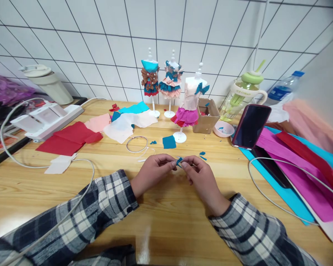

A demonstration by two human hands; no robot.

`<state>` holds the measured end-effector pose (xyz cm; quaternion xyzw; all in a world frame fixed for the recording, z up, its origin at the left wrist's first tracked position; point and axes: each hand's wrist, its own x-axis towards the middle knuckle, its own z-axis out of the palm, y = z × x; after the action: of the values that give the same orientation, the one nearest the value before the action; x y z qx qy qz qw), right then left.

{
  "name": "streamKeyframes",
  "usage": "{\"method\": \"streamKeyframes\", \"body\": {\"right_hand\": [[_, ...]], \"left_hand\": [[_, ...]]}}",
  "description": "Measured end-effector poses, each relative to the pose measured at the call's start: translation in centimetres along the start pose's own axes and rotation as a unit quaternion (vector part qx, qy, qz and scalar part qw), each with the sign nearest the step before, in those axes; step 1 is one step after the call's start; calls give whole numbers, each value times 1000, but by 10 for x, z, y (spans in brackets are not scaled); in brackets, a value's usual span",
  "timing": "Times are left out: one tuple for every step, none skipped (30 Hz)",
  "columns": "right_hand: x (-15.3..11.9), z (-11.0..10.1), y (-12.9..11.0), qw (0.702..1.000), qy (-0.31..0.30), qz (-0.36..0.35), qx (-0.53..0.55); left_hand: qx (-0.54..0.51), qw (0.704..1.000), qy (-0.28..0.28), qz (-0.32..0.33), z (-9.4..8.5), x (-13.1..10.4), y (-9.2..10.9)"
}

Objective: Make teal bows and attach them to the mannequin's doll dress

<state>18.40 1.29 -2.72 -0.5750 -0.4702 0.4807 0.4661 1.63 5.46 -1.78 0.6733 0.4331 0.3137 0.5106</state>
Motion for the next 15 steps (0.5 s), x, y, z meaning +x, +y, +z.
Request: {"method": "streamKeyframes", "body": {"right_hand": [[0, 0, 1, 1000, -8, 4, 14], [0, -1, 1, 1000, -19, 8, 20], [0, -1, 2, 999, -30, 11, 17], [0, -1, 2, 999, -37, 10, 7], [0, -1, 2, 999, -39, 6, -8], [1, -1, 1, 999, -33, 0, -25], [1, -1, 1, 999, -24, -7, -43], [1, -1, 0, 998, -16, -13, -58], [1, -1, -1, 997, -11, -16, -71], [1, -1, -1, 997, -10, -18, -80], [1, -1, -1, 996, -10, -19, -84], [1, 0, -2, 996, -12, -19, -84], [1, 0, -2, 996, -15, -19, -80], [1, -1, -2, 997, -17, -20, -73], [1, -1, -1, 998, -19, -21, -64]], "left_hand": [[-9, 1000, -3, -2, 0, 0, -1], [-13, 1000, -4, -4, -1, 0, -1], [-13, 1000, -6, -6, 0, 0, -1], [-11, 1000, -6, -6, 0, 0, -1], [-7, 1000, -7, -5, 0, 0, 0], [-1, 1000, -6, -4, 1, -1, 1], [6, 1000, -5, -2, 1, -1, 2], [13, 1000, -3, -1, 1, -2, 4], [19, 1000, 0, -1, 2, -2, 5], [25, 1000, 4, -2, 2, -3, 6], [29, 1000, 7, -4, 2, -3, 7], [31, 999, 9, -5, 2, -3, 8], [31, 999, 10, -6, 2, -3, 9], [26, 1000, 9, -7, 2, -3, 9], [15, 1000, 4, -8, 3, -4, 9]]}}
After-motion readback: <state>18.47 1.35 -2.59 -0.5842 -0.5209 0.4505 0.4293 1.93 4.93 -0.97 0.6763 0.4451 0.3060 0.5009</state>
